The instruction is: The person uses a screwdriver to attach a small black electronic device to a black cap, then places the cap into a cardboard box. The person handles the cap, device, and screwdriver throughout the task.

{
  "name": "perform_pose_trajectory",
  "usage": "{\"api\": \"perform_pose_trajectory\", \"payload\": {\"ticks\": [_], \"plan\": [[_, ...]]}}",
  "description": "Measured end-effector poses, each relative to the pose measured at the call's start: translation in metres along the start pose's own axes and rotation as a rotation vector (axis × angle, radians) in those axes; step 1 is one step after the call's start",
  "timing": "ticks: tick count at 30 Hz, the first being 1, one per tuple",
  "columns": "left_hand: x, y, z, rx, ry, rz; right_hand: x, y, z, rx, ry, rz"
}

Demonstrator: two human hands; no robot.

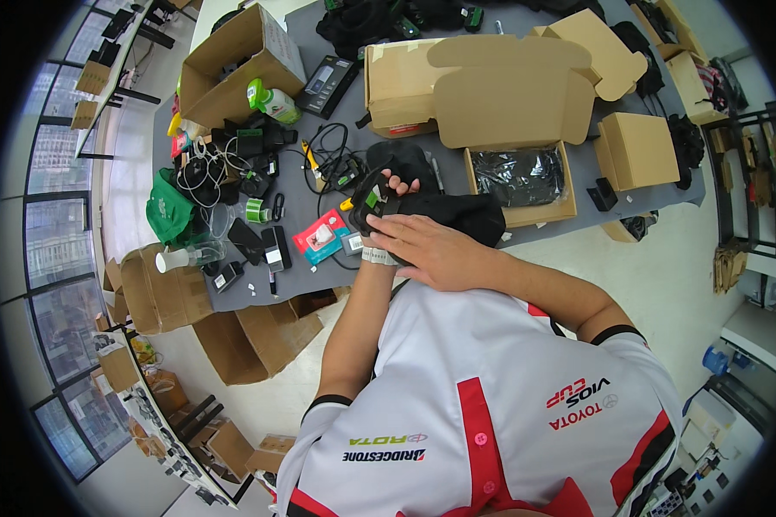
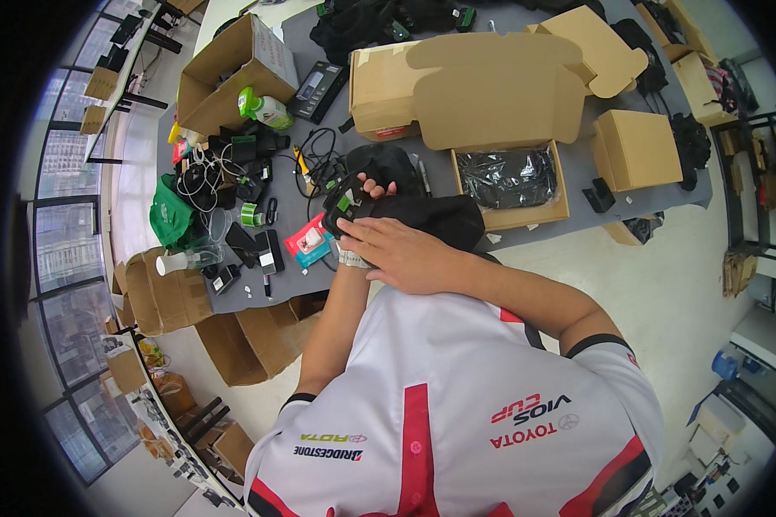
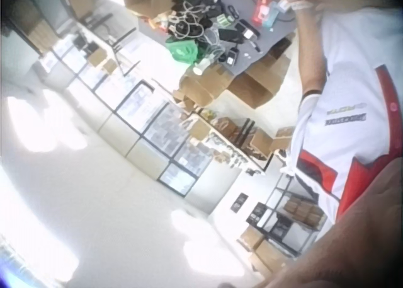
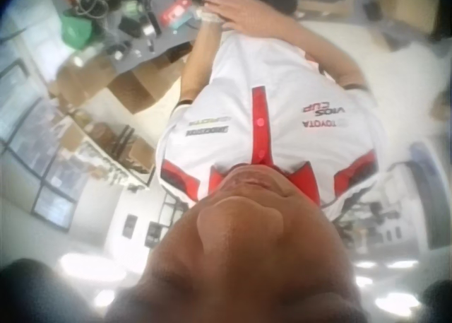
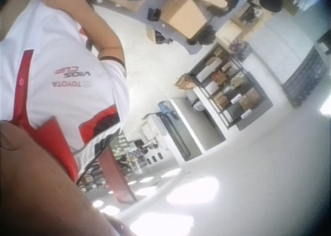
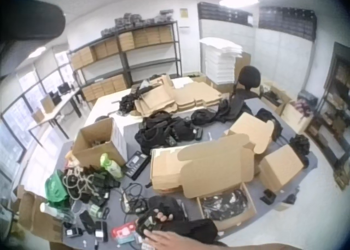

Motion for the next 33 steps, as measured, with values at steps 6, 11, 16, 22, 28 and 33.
{"api": "perform_pose_trajectory", "payload": {"ticks": [6,11,16,22,28,33], "plan": [[-0.004,-0.001,0.007,-0.014,-0.051,0.102,0.005,-0.002,0.012,0.040,-0.051,-0.074],[-0.009,-0.005,0.009,-0.039,-0.050,0.121,0.005,-0.003,0.010,-0.002,-0.035,-0.151],[-0.012,-0.010,0.004,-0.056,-0.123,0.121,0.005,0.000,0.002,0.061,0.003,-0.165],[-0.010,-0.008,0.004,0.236,-0.119,0.036,-0.006,0.018,-0.007,0.170,0.161,-0.039],[-0.040,-0.018,0.092,0.140,0.077,-0.049,-0.019,0.034,-0.017,0.008,0.194,0.076],[-0.058,0.004,0.073,0.662,0.438,-0.034,-0.021,0.038,-0.011,-0.042,0.222,0.090]]}}
Point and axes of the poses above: each hand's wrist, its own x-axis towards the middle knuckle, its own z-axis out of the palm, y = z × x, the point moved 7 cm from there along x, towards the middle knuckle, and after that the axes turned 9 degrees about -z, right-handed, at the moved point
